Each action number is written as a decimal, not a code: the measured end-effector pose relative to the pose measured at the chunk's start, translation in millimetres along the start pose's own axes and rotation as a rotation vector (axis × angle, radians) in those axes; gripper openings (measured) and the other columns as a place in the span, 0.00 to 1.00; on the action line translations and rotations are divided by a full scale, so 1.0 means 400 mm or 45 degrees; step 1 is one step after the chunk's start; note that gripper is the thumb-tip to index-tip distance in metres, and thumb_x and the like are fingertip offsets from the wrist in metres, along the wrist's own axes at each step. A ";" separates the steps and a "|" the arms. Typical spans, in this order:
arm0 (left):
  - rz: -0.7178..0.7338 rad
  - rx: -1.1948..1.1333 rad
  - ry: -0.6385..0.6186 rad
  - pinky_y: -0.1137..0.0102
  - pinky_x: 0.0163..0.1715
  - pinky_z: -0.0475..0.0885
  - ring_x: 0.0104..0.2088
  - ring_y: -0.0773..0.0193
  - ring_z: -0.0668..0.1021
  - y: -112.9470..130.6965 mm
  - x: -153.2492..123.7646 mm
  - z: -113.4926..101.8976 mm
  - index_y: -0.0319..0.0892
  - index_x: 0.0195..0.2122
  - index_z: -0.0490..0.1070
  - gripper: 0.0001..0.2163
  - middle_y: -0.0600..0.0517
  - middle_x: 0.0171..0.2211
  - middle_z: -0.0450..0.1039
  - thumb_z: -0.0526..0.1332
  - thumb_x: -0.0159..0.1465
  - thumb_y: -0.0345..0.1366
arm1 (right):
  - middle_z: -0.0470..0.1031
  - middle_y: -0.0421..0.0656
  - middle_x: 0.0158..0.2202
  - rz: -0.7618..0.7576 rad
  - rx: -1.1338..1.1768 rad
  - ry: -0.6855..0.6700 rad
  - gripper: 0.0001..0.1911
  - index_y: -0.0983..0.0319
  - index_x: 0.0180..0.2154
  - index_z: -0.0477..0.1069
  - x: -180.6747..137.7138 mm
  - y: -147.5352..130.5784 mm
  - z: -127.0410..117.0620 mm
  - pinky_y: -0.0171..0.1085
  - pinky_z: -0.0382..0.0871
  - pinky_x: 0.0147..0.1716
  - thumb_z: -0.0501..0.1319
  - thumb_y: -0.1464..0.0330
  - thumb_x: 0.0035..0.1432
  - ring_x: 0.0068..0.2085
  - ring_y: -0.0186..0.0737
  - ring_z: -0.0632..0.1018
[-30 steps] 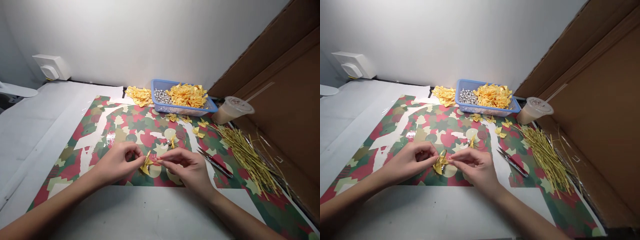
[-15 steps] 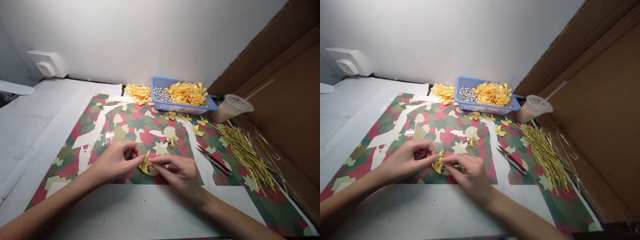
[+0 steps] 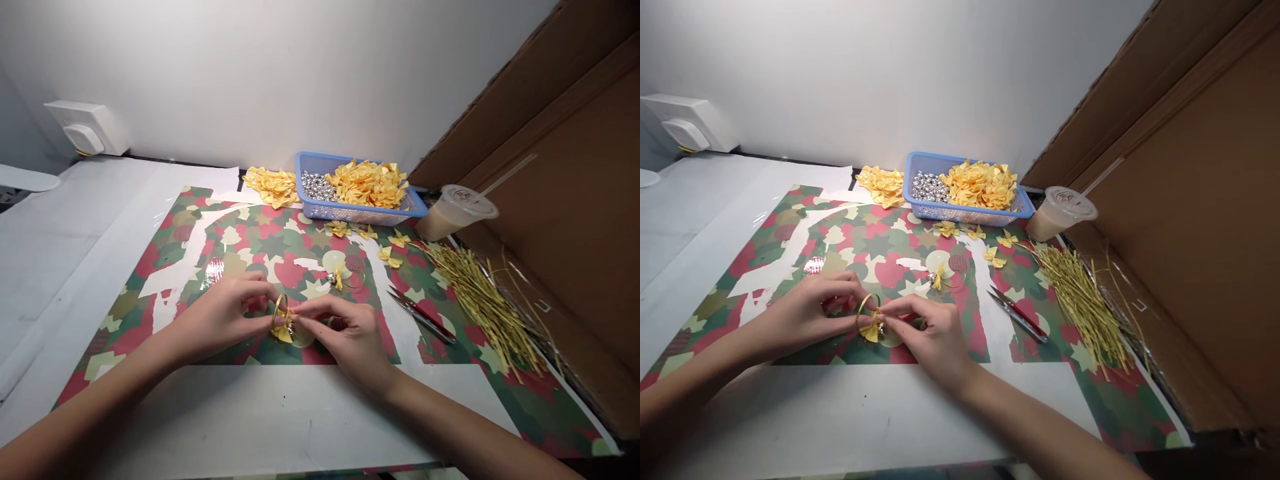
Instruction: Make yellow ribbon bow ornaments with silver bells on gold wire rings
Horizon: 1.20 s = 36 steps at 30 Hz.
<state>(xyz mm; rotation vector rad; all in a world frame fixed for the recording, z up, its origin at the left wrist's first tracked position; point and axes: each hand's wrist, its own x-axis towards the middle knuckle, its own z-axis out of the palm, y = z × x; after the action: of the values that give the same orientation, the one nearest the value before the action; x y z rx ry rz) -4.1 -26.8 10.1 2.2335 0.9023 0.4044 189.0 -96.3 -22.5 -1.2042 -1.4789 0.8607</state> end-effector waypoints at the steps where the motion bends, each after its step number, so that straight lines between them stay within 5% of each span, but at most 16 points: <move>1: -0.004 -0.001 -0.006 0.74 0.24 0.62 0.25 0.69 0.68 -0.001 0.000 0.001 0.44 0.33 0.76 0.06 0.55 0.27 0.67 0.61 0.62 0.39 | 0.82 0.39 0.29 0.011 0.004 -0.002 0.05 0.58 0.32 0.78 0.001 0.000 0.000 0.34 0.78 0.28 0.64 0.72 0.54 0.27 0.35 0.80; 13: 0.013 0.010 -0.135 0.73 0.26 0.65 0.27 0.67 0.71 0.002 0.002 -0.007 0.42 0.32 0.76 0.10 0.53 0.28 0.68 0.57 0.65 0.38 | 0.79 0.40 0.30 -0.029 0.029 -0.121 0.03 0.58 0.33 0.75 0.006 0.001 0.001 0.34 0.76 0.29 0.63 0.71 0.56 0.29 0.35 0.79; 21: 0.217 0.130 -0.101 0.72 0.28 0.68 0.29 0.66 0.73 0.007 0.003 -0.010 0.40 0.29 0.74 0.09 0.51 0.30 0.70 0.57 0.63 0.34 | 0.69 0.47 0.55 -0.434 -0.184 -0.364 0.20 0.55 0.51 0.64 0.052 -0.020 -0.043 0.50 0.65 0.55 0.54 0.77 0.59 0.58 0.44 0.69; 24: 0.248 0.139 -0.079 0.73 0.27 0.67 0.28 0.66 0.73 0.005 0.003 -0.011 0.41 0.28 0.74 0.08 0.51 0.30 0.70 0.58 0.62 0.33 | 0.73 0.45 0.51 -0.396 -0.214 -0.524 0.19 0.55 0.52 0.65 0.069 -0.021 -0.041 0.44 0.70 0.49 0.55 0.75 0.61 0.51 0.41 0.74; 28: 0.142 0.151 -0.150 0.74 0.25 0.65 0.26 0.68 0.72 0.000 0.003 -0.023 0.41 0.28 0.75 0.07 0.53 0.28 0.70 0.59 0.61 0.33 | 0.75 0.42 0.38 -0.233 -0.193 -0.501 0.14 0.57 0.44 0.69 0.069 -0.010 -0.033 0.36 0.72 0.35 0.55 0.76 0.58 0.35 0.35 0.76; 33: 0.047 0.177 -0.200 0.74 0.25 0.64 0.26 0.68 0.71 -0.016 0.004 -0.037 0.42 0.29 0.75 0.06 0.53 0.30 0.71 0.59 0.60 0.31 | 0.73 0.42 0.36 -0.299 -0.183 -0.588 0.13 0.58 0.37 0.71 0.060 -0.007 -0.050 0.33 0.69 0.30 0.55 0.79 0.54 0.35 0.35 0.74; 36: 0.043 0.178 -0.187 0.74 0.25 0.64 0.26 0.68 0.71 -0.025 0.004 -0.041 0.43 0.30 0.75 0.07 0.53 0.30 0.71 0.58 0.60 0.31 | 0.72 0.44 0.38 -0.339 -0.169 -0.639 0.15 0.59 0.37 0.71 0.059 -0.017 -0.066 0.37 0.71 0.37 0.54 0.81 0.53 0.39 0.37 0.75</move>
<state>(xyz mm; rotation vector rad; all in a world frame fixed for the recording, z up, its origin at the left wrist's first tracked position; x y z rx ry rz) -16.1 -12.6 14.9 2.3731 0.8389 0.1942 212.7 -76.7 -3.6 -0.8873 -2.0758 0.9319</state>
